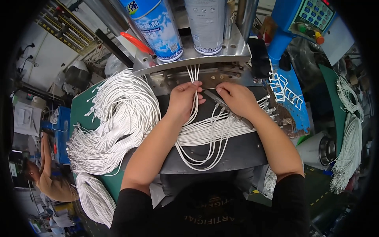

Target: The person assembles electrical wire harnesses by aligning wire bundles into an alignment jig, then attaching connectors to the wire bundles using a crimping machine.

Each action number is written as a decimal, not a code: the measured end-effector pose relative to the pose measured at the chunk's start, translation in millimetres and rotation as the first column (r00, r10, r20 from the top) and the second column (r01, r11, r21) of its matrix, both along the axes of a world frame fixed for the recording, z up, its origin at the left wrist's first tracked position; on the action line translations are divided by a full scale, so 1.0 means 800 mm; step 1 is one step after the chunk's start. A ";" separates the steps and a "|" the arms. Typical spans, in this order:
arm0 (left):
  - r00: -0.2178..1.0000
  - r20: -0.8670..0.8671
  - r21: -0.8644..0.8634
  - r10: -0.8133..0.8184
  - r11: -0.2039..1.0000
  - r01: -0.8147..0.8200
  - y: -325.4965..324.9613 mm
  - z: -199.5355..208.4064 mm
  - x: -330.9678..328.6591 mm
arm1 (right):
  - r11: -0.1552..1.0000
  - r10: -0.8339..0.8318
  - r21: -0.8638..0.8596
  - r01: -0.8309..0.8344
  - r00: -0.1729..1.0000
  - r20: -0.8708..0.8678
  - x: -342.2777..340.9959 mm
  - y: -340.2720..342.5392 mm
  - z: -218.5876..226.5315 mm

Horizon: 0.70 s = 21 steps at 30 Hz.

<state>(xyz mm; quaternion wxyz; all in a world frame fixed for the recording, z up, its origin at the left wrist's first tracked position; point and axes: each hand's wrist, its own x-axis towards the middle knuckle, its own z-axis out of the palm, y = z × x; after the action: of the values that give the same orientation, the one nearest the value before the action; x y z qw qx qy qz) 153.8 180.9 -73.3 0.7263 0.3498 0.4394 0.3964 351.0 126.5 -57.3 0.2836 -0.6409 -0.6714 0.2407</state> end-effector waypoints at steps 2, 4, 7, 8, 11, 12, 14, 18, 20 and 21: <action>1.000 0.011 -0.008 -0.007 1.000 0.007 0.006 -0.001 -0.003 | 0.993 0.045 -0.110 -0.045 0.999 -0.001 -0.004 0.013 0.013; 0.999 0.025 -0.016 -0.020 1.000 0.020 0.011 0.002 -0.006 | 0.997 0.063 -0.049 -0.058 0.991 0.115 -0.004 0.039 0.019; 0.999 0.037 -0.023 -0.031 0.999 0.032 0.017 0.023 -0.004 | 0.903 -0.267 0.425 0.059 0.852 0.450 0.026 0.144 0.017; 0.998 0.043 -0.024 -0.040 0.999 0.042 0.019 0.031 0.000 | 0.885 -0.317 0.464 0.050 0.794 0.519 0.044 0.183 0.012; 0.997 0.069 -0.012 -0.015 1.000 0.016 0.024 0.047 -0.004 | 0.851 -0.330 0.524 0.026 0.803 0.496 0.066 0.241 -0.015; 0.996 0.085 -0.009 0.001 1.000 0.000 0.024 0.048 -0.008 | 0.838 -0.287 0.545 0.018 0.864 0.413 0.067 0.252 -0.022; 0.996 0.092 0.000 -0.014 1.000 0.014 0.023 0.042 -0.010 | 0.808 -0.188 0.589 0.012 0.953 0.239 0.072 0.266 -0.034; 0.993 0.114 0.030 -0.032 0.999 0.029 0.014 0.051 -0.017 | 0.763 0.010 0.646 0.010 1.000 -0.027 0.055 0.265 -0.030; 0.992 0.118 0.070 -0.038 0.997 0.030 0.008 0.059 -0.023 | 0.905 0.106 0.401 0.146 0.834 -0.542 0.038 0.241 -0.028; 0.992 0.120 0.069 -0.041 0.997 0.033 0.002 0.064 -0.025 | 0.956 0.089 0.250 0.156 0.656 -0.750 0.029 0.223 -0.021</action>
<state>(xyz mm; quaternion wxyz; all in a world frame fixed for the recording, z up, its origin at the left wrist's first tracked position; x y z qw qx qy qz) 133.8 182.5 -21.8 0.7467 0.3572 0.3745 0.4178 374.6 304.9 -74.2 0.6322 -0.4465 -0.5088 0.3771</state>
